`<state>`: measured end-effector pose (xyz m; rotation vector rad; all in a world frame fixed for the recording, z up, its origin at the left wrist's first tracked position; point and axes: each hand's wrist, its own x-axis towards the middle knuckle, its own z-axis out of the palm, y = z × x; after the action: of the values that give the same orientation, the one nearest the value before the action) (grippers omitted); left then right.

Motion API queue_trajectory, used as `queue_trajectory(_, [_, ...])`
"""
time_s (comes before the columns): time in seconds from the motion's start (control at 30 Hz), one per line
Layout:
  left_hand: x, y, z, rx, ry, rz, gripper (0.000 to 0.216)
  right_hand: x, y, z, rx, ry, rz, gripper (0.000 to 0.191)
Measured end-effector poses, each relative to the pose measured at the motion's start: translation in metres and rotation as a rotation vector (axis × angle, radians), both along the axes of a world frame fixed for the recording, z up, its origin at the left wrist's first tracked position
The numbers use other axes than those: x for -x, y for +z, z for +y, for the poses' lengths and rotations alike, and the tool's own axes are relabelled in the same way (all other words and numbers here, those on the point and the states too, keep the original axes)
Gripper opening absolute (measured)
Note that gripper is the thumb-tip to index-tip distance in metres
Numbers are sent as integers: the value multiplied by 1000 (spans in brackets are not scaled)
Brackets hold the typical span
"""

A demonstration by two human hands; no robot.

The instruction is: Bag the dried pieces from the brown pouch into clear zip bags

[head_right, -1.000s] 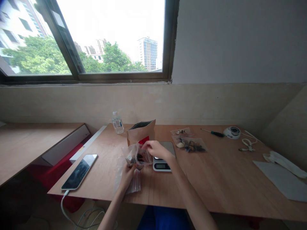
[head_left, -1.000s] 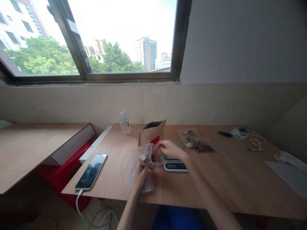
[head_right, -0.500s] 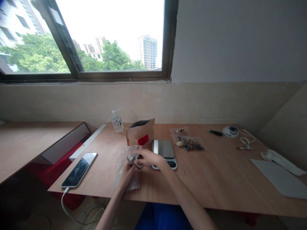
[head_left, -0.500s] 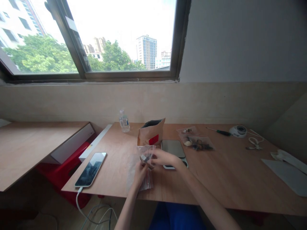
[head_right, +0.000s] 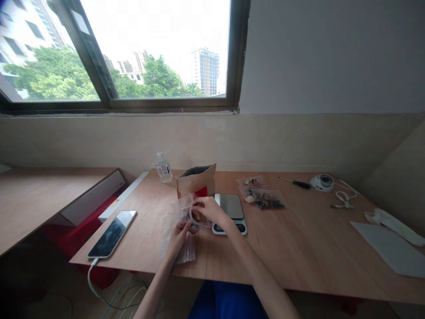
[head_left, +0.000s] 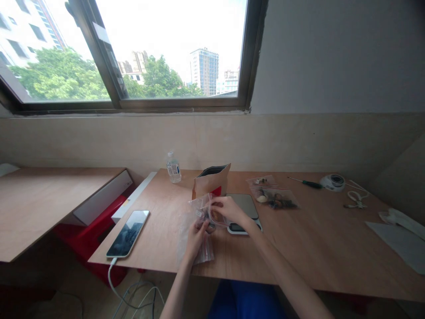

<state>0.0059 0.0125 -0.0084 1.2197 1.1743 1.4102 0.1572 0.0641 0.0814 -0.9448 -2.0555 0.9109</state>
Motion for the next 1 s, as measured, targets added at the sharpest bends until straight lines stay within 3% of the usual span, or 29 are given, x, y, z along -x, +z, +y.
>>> queue_trajectory(0.2, [1,1,0,5,23,-9,33,-11,3,3,-34,-70,33,16])
queue_trajectory(0.53, [1,-1,2,-16,6,-46,32,-29,35,9,-33,-108,33,17])
queue_trajectory(0.63, [0,1,2,-24,14,-60,32,-35,46,18,-60,-160,131,19])
queue_trajectory(0.87, [1,2,1,-33,-14,-61,28,-22,94,52,-345,-381,460,29])
queue_trajectory(1.0, [1,-2,3,-28,-15,-58,27,-2,93,68,-568,-423,417,24])
